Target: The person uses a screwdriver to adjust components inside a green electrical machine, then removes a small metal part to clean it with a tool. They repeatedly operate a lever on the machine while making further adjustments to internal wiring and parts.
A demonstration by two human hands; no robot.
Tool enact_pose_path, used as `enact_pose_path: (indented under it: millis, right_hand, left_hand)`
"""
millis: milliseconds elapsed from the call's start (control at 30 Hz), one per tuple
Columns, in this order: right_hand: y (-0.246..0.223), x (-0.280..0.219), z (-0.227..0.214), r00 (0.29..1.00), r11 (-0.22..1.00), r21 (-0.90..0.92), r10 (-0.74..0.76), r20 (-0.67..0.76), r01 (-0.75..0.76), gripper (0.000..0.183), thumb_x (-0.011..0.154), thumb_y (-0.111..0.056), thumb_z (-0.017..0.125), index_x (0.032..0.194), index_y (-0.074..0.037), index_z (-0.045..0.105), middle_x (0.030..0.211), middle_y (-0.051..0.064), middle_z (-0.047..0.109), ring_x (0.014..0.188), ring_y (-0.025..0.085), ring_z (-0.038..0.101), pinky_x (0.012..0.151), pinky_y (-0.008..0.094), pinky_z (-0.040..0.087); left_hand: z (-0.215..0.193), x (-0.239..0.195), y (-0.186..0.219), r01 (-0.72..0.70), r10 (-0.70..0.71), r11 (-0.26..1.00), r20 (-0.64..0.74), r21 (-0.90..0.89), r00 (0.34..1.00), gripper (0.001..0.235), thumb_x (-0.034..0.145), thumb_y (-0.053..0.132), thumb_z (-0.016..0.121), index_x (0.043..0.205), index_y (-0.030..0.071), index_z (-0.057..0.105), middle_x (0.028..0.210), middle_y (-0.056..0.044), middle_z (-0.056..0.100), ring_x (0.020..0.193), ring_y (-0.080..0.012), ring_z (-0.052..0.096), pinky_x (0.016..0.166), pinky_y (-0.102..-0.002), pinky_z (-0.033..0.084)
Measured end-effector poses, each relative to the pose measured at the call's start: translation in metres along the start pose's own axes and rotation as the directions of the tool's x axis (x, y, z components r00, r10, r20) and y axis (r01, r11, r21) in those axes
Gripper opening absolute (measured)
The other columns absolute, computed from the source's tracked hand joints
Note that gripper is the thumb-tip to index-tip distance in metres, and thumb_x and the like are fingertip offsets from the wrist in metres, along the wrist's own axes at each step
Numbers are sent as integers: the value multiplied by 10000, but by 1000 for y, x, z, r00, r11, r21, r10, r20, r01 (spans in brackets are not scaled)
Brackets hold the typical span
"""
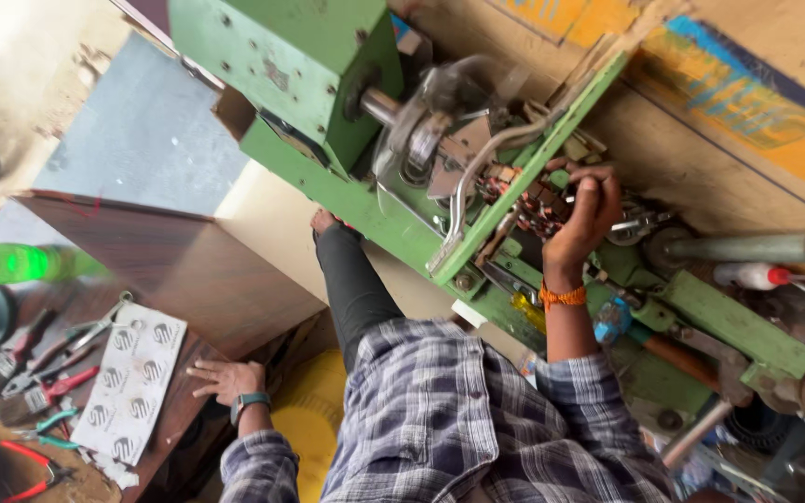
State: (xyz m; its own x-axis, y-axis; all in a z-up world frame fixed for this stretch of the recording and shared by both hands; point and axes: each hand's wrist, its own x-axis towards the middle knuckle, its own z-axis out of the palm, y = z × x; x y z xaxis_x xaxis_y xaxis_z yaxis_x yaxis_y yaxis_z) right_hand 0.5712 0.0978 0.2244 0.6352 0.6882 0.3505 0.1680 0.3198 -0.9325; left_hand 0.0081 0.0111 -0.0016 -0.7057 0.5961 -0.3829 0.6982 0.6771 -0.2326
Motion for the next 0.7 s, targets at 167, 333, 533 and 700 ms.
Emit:
enact_pose_path:
  millis: [167,333,533,700]
  right_hand:
    - [3,-3,-8,983,982,-16,186,-3,-186,188,1071,-172,476,1007,-7,538,1024,122,675,883,206,565,866,363,406]
    - [-10,4,-2,987,997,-24,74,144,-72,225,1069,-201,489,1021,-4,587,1066,100,668,1060,210,620,1071,360,468]
    - [4,-8,-15,986,982,-112,157,49,-150,226,1080,-194,498,1023,1,597,1067,106,668,1050,203,609,1037,349,457]
    - [7,-7,-12,985,983,104,142,97,-152,180,1073,-176,513,1039,-16,590,1080,100,671,1080,203,618,1077,357,480]
  left_hand:
    - [4,-5,-6,-68,72,989,-26,134,997,1164,840,448,732,1613,-51,18,1714,-261,-64,1492,-633,99,1100,-675,430]
    - [-15,-14,8,76,-74,984,18,-164,997,1170,760,265,704,1669,2,17,1758,-181,-78,1507,-618,34,1078,-679,413]
    - [0,-8,-6,-174,240,887,-105,427,965,1103,862,545,708,1528,-94,105,1653,-262,-40,1531,-557,20,1120,-751,353]
    - [3,-3,-8,-22,22,1000,-28,2,999,1210,843,401,754,1653,-77,-7,1726,-280,-97,1457,-679,123,1051,-630,485]
